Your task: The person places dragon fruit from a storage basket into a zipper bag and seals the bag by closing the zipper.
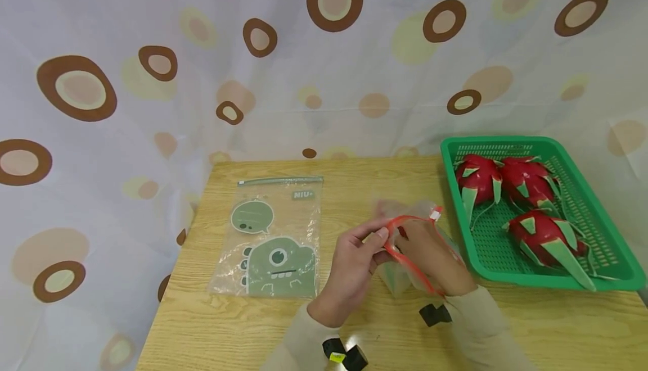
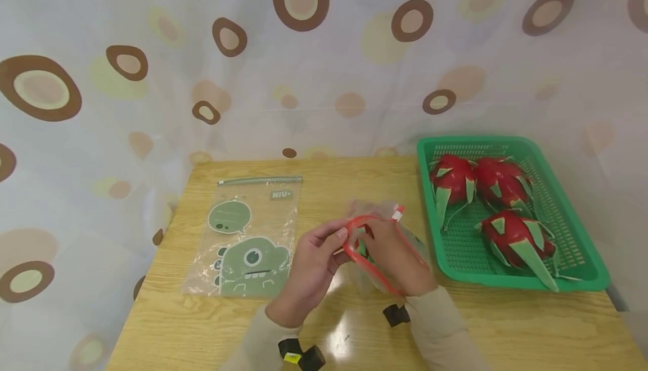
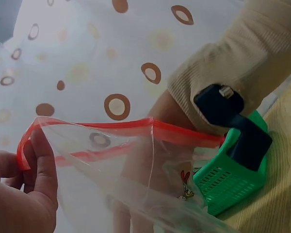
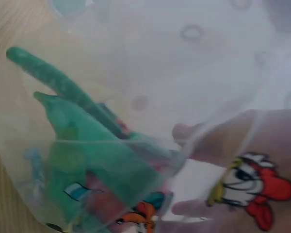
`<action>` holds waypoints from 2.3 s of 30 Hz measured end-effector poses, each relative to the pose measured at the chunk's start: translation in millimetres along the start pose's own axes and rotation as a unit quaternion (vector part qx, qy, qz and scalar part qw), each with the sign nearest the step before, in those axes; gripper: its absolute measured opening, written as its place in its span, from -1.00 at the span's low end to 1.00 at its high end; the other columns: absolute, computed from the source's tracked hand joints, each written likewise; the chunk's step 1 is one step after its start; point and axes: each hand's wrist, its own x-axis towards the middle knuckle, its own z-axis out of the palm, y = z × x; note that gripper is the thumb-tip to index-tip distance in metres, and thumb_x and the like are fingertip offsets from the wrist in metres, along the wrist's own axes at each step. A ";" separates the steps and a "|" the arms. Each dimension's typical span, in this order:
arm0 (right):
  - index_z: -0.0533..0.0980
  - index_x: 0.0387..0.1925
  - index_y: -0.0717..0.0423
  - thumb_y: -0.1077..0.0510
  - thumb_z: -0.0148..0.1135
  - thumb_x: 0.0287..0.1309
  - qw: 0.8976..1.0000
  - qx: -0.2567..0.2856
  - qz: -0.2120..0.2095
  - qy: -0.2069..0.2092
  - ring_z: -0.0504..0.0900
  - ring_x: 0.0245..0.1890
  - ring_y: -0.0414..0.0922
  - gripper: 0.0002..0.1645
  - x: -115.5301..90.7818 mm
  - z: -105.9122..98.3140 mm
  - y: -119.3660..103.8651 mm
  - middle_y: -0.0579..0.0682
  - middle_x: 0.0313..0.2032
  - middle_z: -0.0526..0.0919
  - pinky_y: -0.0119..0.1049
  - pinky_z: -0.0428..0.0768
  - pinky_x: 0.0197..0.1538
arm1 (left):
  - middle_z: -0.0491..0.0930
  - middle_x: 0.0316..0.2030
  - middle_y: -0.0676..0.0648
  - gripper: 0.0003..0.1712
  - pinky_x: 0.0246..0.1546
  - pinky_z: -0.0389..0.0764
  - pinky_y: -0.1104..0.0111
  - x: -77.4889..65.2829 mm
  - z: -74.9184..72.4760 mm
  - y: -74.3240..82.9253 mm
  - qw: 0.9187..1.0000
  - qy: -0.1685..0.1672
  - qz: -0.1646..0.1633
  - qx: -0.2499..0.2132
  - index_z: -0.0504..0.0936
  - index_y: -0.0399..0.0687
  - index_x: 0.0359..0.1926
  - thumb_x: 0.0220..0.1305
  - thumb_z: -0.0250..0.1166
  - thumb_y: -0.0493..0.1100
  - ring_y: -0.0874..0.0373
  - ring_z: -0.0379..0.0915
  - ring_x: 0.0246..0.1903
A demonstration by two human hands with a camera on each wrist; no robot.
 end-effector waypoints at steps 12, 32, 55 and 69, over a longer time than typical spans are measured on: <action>0.55 0.16 0.16 0.10 0.24 0.31 0.998 -0.065 0.010 0.003 0.64 -0.26 0.04 -0.57 -27.0 -75.6 -77.6 0.23 0.14 0.60 -0.23 0.49 -0.44 | 0.66 -0.22 0.04 -0.65 -0.23 0.72 0.45 10.4 -12.1 10.2 0.999 0.035 0.015 -0.006 0.54 -0.42 0.15 0.45 0.11 -0.31 0.28 0.65 -0.28; 0.62 -0.29 0.35 0.37 0.47 -0.04 0.947 -0.122 -0.035 0.297 0.46 -0.34 0.21 -0.77 -46.2 -109.4 -66.1 0.29 -0.36 0.59 0.02 0.39 -0.32 | 0.65 -0.22 0.00 -0.67 -0.31 0.71 0.49 14.9 -20.3 15.6 0.998 0.050 0.024 0.002 0.56 -0.41 0.13 0.42 0.12 -0.35 0.26 0.60 -0.34; 0.66 -0.34 0.31 0.35 0.35 0.14 0.928 0.001 -0.072 0.365 0.38 -0.33 -0.61 -0.95 -32.8 -118.9 -80.4 0.14 -0.42 0.64 -0.68 0.35 -0.34 | 0.55 -0.36 -0.12 -0.85 -0.52 0.71 0.34 10.2 -29.2 33.9 0.970 0.103 0.101 0.197 0.66 -0.28 -0.12 0.31 0.25 -0.34 0.18 0.60 -0.55; 0.63 -0.28 0.29 0.33 0.33 0.18 0.943 -0.001 -0.048 0.328 0.36 -0.30 -0.62 -0.92 -32.9 -122.2 -74.8 0.10 -0.37 0.63 -0.72 0.33 -0.36 | 0.52 -0.35 -0.07 -0.84 -0.42 0.76 0.25 13.1 -31.6 30.4 0.969 0.091 0.081 0.213 0.68 -0.24 -0.13 0.29 0.27 -0.33 0.03 0.65 -0.44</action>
